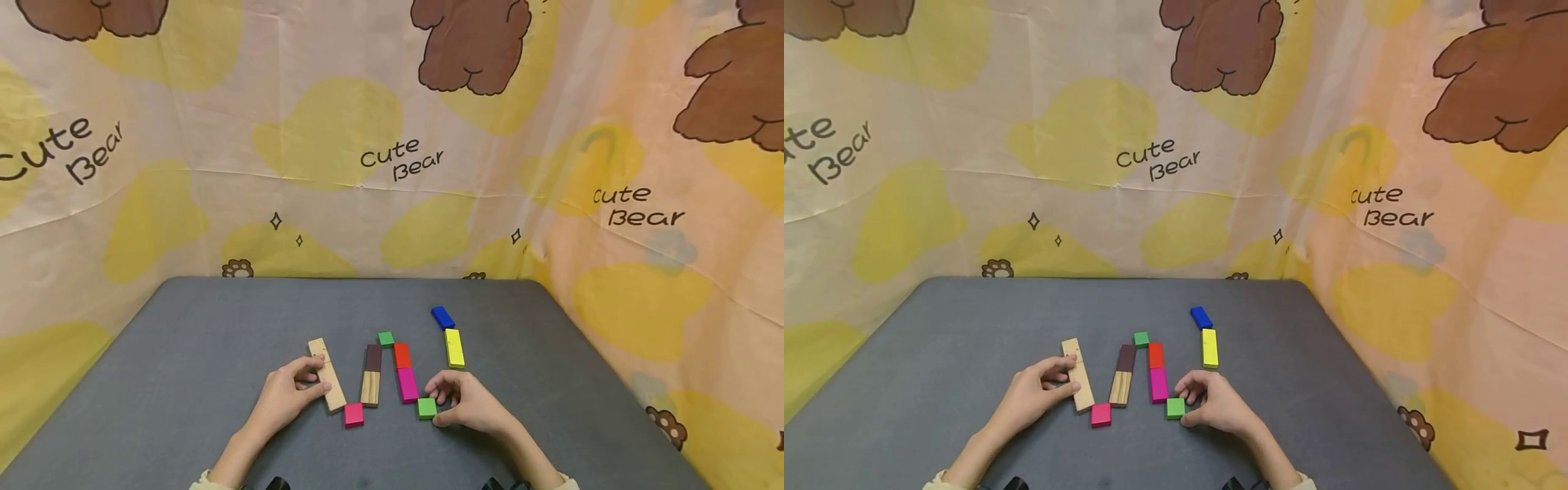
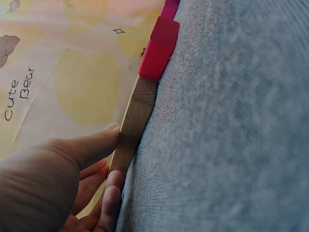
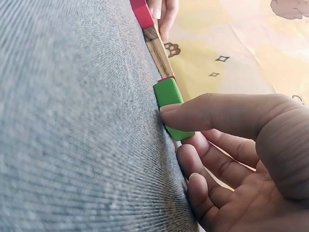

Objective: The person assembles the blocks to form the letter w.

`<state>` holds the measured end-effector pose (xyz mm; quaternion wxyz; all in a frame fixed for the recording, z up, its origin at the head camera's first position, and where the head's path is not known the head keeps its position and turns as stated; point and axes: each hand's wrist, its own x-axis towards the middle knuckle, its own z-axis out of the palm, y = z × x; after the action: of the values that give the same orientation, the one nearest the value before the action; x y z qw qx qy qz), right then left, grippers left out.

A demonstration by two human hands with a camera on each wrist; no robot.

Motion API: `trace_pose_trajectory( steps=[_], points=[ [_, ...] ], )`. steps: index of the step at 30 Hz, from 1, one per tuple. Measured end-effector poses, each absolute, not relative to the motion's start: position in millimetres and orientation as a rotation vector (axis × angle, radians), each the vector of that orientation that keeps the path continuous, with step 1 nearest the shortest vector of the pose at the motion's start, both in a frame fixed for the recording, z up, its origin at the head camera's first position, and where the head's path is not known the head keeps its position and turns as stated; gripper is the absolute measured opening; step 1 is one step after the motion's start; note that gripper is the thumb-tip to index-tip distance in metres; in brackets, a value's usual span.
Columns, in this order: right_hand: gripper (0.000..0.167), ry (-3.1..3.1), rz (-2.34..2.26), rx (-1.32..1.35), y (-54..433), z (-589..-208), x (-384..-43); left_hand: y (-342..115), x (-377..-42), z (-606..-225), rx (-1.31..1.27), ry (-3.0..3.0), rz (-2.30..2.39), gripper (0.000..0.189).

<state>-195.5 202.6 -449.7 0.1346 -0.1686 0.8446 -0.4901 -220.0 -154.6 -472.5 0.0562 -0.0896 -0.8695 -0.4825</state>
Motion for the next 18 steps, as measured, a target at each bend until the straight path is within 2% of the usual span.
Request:
trace_pose_trajectory(
  steps=[18],
  points=[
    [0.039, 2.403, -1.445, -0.490, 203.3, -445.9, -194.5, -153.5, -215.9, -467.7, -0.283, -2.629, -1.447, 0.039]
  ],
)
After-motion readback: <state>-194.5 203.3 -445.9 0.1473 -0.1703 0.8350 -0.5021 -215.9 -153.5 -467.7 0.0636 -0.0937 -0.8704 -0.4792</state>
